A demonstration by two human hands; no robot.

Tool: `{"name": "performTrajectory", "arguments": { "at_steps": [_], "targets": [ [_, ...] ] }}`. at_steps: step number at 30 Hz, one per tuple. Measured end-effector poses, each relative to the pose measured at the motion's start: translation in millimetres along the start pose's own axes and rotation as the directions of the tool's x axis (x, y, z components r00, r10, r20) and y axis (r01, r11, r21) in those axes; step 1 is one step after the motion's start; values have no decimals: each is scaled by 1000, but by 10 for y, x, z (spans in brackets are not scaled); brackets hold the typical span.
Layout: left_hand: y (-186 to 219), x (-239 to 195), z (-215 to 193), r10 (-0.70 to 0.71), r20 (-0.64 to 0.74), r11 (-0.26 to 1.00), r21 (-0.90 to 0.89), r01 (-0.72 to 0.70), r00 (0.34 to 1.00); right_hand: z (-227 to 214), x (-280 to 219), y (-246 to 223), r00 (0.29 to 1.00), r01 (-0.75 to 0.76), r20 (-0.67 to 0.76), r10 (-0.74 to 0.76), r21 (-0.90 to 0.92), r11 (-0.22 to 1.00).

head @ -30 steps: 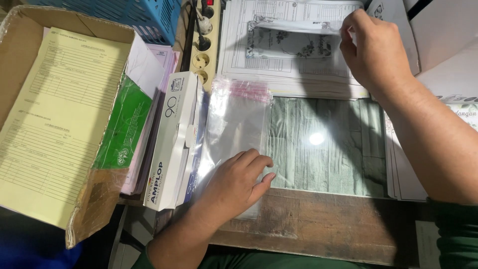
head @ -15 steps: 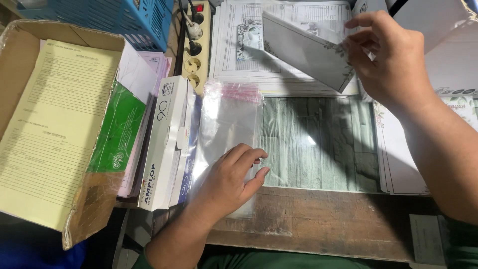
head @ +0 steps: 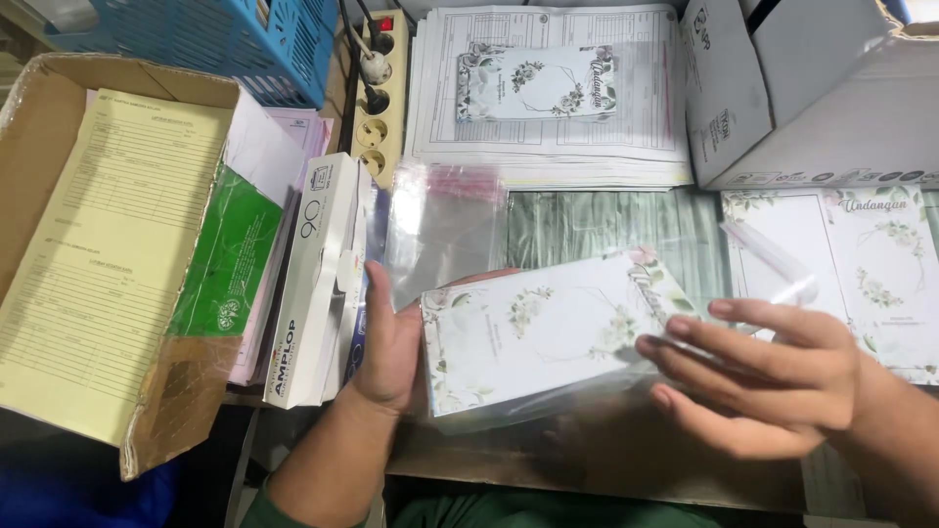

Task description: Folding printed invitation cards and inserting them into clear plastic sleeves

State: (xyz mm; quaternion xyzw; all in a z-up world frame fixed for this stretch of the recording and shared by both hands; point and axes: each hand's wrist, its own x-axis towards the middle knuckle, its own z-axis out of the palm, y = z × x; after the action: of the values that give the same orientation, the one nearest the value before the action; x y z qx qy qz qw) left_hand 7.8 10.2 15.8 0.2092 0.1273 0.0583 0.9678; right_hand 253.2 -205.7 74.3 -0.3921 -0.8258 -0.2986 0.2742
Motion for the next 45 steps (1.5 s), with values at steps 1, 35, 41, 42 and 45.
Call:
{"name": "performTrajectory", "arguments": {
  "at_steps": [1,35,41,42,45],
  "targets": [
    [14,8,99,130,-208,946,320,-58,969,3,-22,-65,998,61,11,-61,-45,997],
    [-264,31,-287,348,-635,811,573,119,690,-31,-571,14,-96,-747,330,939,600,-287],
    [-239,11,-281,345,-563,823,566,47,751,-105,-1012,80,38,-787,275,961,601,-141],
    [-214,-2,-230,354,-421,799,600,-36,835,-109,-1063,77,62,-808,269,961,579,-109],
    [-187,-28,-204,375,-253,745,655,-128,892,-127,-990,46,94,-873,247,964,486,-39]
  ]
}}
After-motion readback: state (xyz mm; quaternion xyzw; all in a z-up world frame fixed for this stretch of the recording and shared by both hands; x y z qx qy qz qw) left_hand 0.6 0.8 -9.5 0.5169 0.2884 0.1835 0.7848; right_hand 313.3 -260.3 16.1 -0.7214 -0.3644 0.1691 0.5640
